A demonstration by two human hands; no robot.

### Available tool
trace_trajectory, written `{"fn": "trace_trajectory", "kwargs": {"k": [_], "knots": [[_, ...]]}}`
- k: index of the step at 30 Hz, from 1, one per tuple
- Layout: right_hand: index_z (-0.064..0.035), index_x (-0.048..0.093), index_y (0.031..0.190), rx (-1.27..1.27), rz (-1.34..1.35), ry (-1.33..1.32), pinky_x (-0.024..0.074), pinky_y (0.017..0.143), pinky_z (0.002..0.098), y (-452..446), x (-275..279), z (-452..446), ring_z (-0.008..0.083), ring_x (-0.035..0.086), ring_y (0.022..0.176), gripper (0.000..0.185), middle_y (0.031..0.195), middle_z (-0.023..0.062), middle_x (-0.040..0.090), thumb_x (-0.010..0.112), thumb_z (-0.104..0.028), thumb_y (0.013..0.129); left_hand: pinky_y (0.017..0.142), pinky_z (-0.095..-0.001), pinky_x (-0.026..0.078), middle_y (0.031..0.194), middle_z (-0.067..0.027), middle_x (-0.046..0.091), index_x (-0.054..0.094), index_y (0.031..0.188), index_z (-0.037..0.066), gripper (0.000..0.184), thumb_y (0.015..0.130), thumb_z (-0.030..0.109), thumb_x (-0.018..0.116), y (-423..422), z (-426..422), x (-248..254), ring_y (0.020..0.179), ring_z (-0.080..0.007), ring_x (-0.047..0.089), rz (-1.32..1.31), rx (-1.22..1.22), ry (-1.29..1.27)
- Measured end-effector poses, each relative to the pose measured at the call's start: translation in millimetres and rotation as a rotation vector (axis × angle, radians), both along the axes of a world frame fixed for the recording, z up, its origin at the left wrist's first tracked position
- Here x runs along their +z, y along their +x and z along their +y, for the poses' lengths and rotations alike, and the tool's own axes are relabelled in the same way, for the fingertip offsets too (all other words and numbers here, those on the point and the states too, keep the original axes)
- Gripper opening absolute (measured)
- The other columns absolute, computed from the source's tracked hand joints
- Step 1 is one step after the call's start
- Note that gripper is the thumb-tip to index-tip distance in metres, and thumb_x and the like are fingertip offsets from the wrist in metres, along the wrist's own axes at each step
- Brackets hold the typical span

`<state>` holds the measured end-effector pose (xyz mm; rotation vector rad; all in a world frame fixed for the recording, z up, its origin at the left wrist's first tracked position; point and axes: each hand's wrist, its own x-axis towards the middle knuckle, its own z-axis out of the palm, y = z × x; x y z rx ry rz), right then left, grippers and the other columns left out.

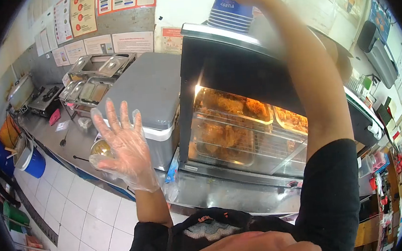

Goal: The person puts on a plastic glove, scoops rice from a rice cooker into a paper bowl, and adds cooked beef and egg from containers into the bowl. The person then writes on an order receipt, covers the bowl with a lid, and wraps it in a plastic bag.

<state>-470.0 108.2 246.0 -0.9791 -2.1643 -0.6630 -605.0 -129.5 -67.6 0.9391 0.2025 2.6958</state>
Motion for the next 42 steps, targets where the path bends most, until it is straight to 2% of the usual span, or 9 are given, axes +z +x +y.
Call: {"fn": "trace_trajectory", "kwargs": {"k": [7,12,15,18,20,26,30,35,42], "knots": [[-0.0001,0.068,0.095,-0.062,-0.071,-0.047,0.0521,0.081,0.0410,-12,25,59,0.0385,0.064,0.095,0.028,0.102,0.0240,0.066,0.062,-0.018,0.075,0.111,-0.0555,0.013,0.154,-0.0191,0.016,0.021,0.150,0.020,0.110,0.067,0.090,0.039,9,1,-18,0.140,-0.0401,0.018,0.079,0.005,-0.116],[-0.0052,0.064,0.100,0.085,0.525,0.722,0.0473,0.088,0.0412,10,72,38,0.0341,0.063,0.094,0.029,0.095,0.0181,0.066,0.058,-0.029,0.085,0.112,-0.0521,0.010,0.153,-0.0191,0.020,0.025,0.149,0.019,0.102,0.073,0.088,0.029,16,-16,-39,0.139,-0.0378,0.021,0.143,0.028,-0.155],[-0.0058,0.065,0.098,0.494,0.958,0.730,0.0478,0.080,0.0382,27,71,-28,0.0304,0.063,0.079,0.025,0.085,0.0157,0.066,0.062,-0.026,0.084,0.112,-0.0524,0.011,0.152,-0.0170,0.024,0.030,0.146,0.018,0.098,0.076,0.087,0.028,32,-35,-55,0.138,-0.0343,0.024,0.178,0.090,-0.234],[0.0121,0.050,0.111,1.235,0.741,0.054,0.0386,0.090,0.0540,16,30,-95,0.0317,0.053,0.095,0.061,0.085,0.0272,0.054,0.063,-0.038,0.077,0.112,-0.0503,0.011,0.149,-0.0143,0.030,0.035,0.142,0.014,0.093,0.079,0.083,0.030,60,-80,-70,0.137,-0.0289,0.027,0.244,0.179,-0.404],[-0.0030,0.066,0.095,0.986,0.440,-0.161,0.0444,0.075,0.0297,24,-43,-157,0.0156,0.058,0.080,0.030,0.084,0.0074,0.065,0.057,-0.031,0.091,0.113,-0.0465,0.012,0.146,-0.0136,0.035,0.037,0.140,0.006,0.091,0.083,0.078,0.031,87,-132,-74,0.137,-0.0253,0.028,0.268,0.307,-0.627],[-0.0084,0.049,0.093,1.558,-0.283,-1.631,0.0382,0.072,0.0219,37,-313,-289,0.0065,0.043,0.078,0.019,0.083,-0.0029,0.047,0.057,-0.025,0.093,0.111,-0.0423,0.023,0.138,-0.0175,0.044,0.039,0.136,-0.002,0.084,0.092,0.068,0.027,150,-330,-148,0.131,-0.0267,0.038,0.133,0.601,-1.011],[-0.0069,0.053,0.096,1.191,-0.306,-2.376,0.0427,0.077,0.0244,43,-446,-411,0.0095,0.052,0.078,0.010,0.086,0.0005,0.056,0.053,-0.017,0.095,0.106,-0.0415,0.031,0.133,-0.0180,0.048,0.044,0.130,-0.004,0.081,0.092,0.065,0.031,203,-507,-232,0.123,-0.0273,0.046,-0.049,0.859,-1.452],[-0.0058,0.053,0.093,1.091,-0.541,-2.750,0.0414,0.083,0.0289,48,-524,-593,0.0137,0.054,0.085,0.013,0.086,0.0033,0.058,0.048,-0.018,0.093,0.103,-0.0401,0.034,0.126,-0.0173,0.052,0.050,0.123,-0.005,0.079,0.088,0.065,0.040,302,-707,-221,0.117,-0.0275,0.049,-0.038,1.172,-1.688],[-0.0006,0.060,0.105,0.786,-0.947,-3.035,0.0454,0.092,0.0356,53,-556,-847,0.0208,0.059,0.101,0.032,0.105,0.0118,0.063,0.042,-0.024,0.093,0.101,-0.0361,0.037,0.123,-0.0157,0.051,0.039,0.136,0.004,0.079,0.084,0.061,0.055,336,-843,-178,0.118,-0.0244,0.048,-0.229,0.819,-1.629]]}}
